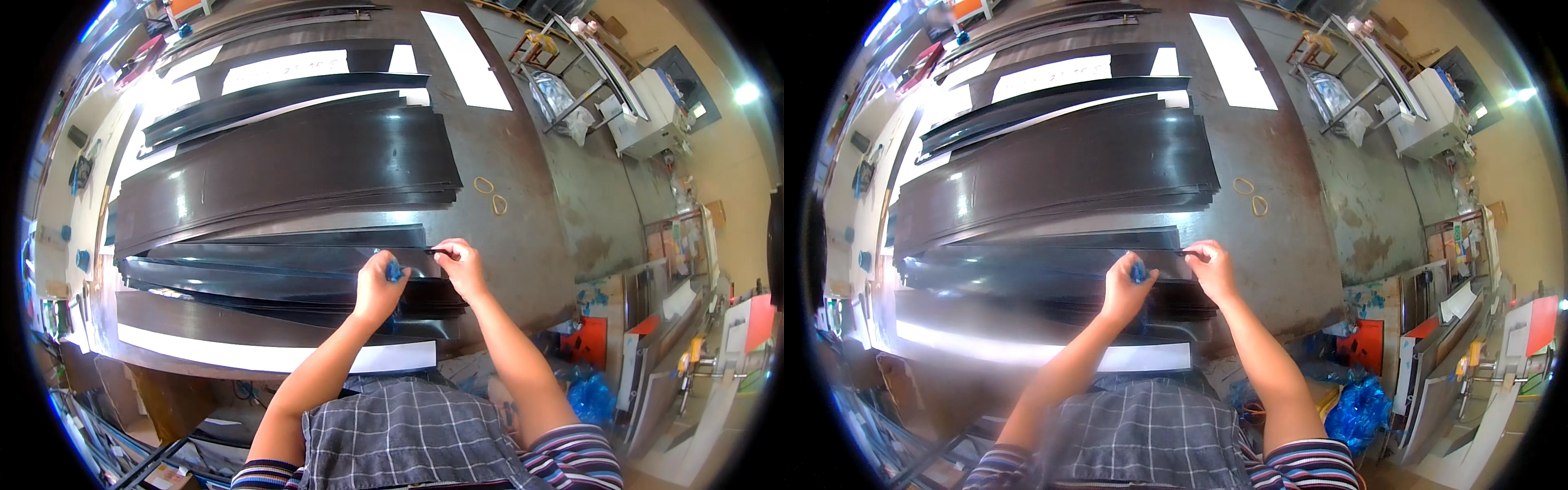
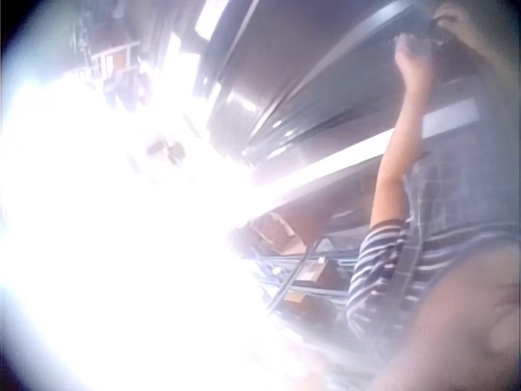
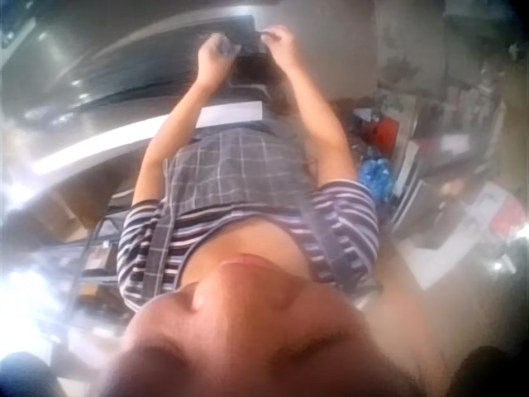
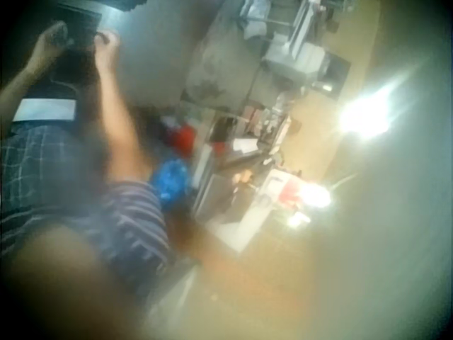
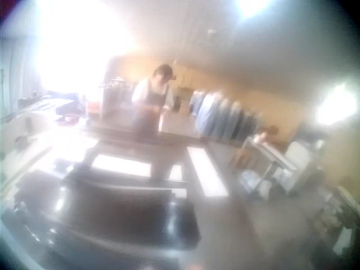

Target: The person repeatedly picks up white rectangular panels and places them on a stack of dark curved panels on a workbench. The person also peels off blue protective film from the dark panels and discards it. The task continues with repeated stacking and film removal throughout the clip.

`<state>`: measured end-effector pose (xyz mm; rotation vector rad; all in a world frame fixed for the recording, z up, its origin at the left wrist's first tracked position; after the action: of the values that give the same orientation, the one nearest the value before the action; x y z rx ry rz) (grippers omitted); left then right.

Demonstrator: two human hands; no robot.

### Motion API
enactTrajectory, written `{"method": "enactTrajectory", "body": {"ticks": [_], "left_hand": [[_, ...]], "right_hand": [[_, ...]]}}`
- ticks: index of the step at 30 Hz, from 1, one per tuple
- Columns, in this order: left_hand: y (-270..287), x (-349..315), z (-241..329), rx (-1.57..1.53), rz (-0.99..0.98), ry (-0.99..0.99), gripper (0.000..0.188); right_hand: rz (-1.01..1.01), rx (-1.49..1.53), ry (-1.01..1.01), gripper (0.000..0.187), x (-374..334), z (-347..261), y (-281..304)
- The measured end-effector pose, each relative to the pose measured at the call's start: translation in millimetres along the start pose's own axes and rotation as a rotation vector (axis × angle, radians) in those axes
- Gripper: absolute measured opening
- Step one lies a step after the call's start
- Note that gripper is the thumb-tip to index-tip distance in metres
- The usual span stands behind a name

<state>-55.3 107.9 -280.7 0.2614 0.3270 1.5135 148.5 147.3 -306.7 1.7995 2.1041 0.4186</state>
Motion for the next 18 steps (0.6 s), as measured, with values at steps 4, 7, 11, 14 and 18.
{"method": "enactTrajectory", "body": {"ticks": [4, 7, 11, 14, 18], "left_hand": [[-3.7, -1.9, 4.6, 0.360, -0.136, -0.217, 0.034], [-5.6, 5.6, 17.2, 0.386, -0.180, -0.218, 0.042], [-10.3, 16.1, 23.2, 0.626, -0.347, -0.163, 0.058], [-10.7, 18.5, 25.9, 0.651, -0.507, -0.082, 0.061], [2.4, 0.6, 25.8, 0.344, -0.445, -0.170, 0.058]], "right_hand": [[-0.070, 0.015, 0.009, 0.013, -10.5, -6.3, -1.7], [-0.080, 0.023, 0.038, 0.013, -11.0, -1.6, -4.1], [-0.102, 0.032, -0.025, 0.015, -3.9, -1.7, -4.8], [-0.122, 0.067, -0.115, 0.014, -2.2, -2.2, -3.9], [-0.148, 0.273, -0.242, 0.013, -0.4, 10.3, -6.4]]}}
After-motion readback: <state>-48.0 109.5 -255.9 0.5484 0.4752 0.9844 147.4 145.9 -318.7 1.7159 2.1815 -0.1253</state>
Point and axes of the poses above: each hand's wrist, its own x-axis towards the middle knuckle, its own y-axis out of the back of the hand, z = x × y, the point moved 2 cm from there along x, towards the middle knuckle, and after that the axes turned 5 degrees about -z, right-handed, at the moved point
